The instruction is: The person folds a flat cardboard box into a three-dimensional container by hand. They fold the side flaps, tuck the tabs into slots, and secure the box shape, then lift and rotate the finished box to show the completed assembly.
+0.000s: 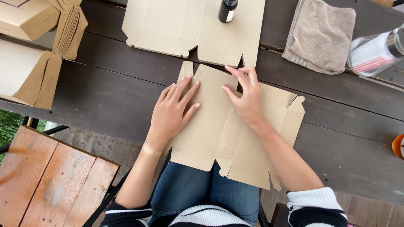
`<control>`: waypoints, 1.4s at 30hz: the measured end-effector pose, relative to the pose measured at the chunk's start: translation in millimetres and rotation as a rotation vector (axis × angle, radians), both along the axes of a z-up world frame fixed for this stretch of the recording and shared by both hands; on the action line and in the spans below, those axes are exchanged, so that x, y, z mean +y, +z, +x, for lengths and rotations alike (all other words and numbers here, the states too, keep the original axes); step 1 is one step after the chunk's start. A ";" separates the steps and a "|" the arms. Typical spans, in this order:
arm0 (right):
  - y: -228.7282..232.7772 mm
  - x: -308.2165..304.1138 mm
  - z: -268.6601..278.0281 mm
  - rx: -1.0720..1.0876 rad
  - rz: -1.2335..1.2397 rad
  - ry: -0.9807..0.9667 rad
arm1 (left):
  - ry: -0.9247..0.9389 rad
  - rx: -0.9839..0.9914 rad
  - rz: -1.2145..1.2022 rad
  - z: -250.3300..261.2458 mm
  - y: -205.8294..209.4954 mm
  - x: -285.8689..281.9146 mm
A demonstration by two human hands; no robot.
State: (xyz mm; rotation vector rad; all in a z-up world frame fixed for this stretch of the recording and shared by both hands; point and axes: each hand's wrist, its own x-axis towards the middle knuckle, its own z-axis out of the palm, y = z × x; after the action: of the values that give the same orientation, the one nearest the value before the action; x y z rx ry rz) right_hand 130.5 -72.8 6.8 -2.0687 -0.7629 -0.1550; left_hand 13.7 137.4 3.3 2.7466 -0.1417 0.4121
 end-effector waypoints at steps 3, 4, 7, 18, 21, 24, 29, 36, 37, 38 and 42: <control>-6.2 -4.0 4.7 0.065 -0.002 -0.004 | 0.006 0.007 0.008 0.2 -0.5 0.0; -4.0 -3.4 4.6 0.064 -0.003 0.000 | 0.009 0.006 0.007 0.5 -0.1 0.7; 0.7 -3.6 3.3 0.096 -0.008 -0.002 | 0.001 0.015 -0.015 0.5 -0.5 1.3; 0.6 1.4 -5.2 0.052 0.000 0.051 | 0.009 -0.006 -0.020 -0.5 -2.9 1.5; -1.9 0.6 -7.5 0.034 0.002 0.049 | 0.008 -0.023 0.001 0.2 -6.0 1.8; 6.9 5.0 -11.9 0.022 0.022 0.051 | 0.006 -0.031 0.008 -0.2 -6.2 1.9; 19.7 8.6 -15.4 0.049 0.079 0.113 | 0.009 -0.017 0.008 -0.2 -5.3 1.5; 18.6 3.5 -13.6 -0.034 0.018 0.210 | 0.041 0.039 -0.041 -2.6 -1.6 1.6; 18.7 2.8 -13.2 -0.033 0.017 0.209 | 0.040 0.040 -0.041 -2.8 -2.1 2.1; 18.7 1.9 -12.8 -0.067 0.001 0.237 | 0.023 0.029 -0.062 -3.0 -2.5 2.6; 23.2 0.6 -12.0 -0.162 -0.029 0.319 | 0.008 0.006 -0.057 -2.8 -2.4 2.4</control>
State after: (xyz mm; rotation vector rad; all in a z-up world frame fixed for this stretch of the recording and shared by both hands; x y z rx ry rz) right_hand 118.5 -72.2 30.0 -1.9480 -1.1896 -0.1342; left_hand 10.8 139.8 0.9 2.6928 -0.1151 0.4043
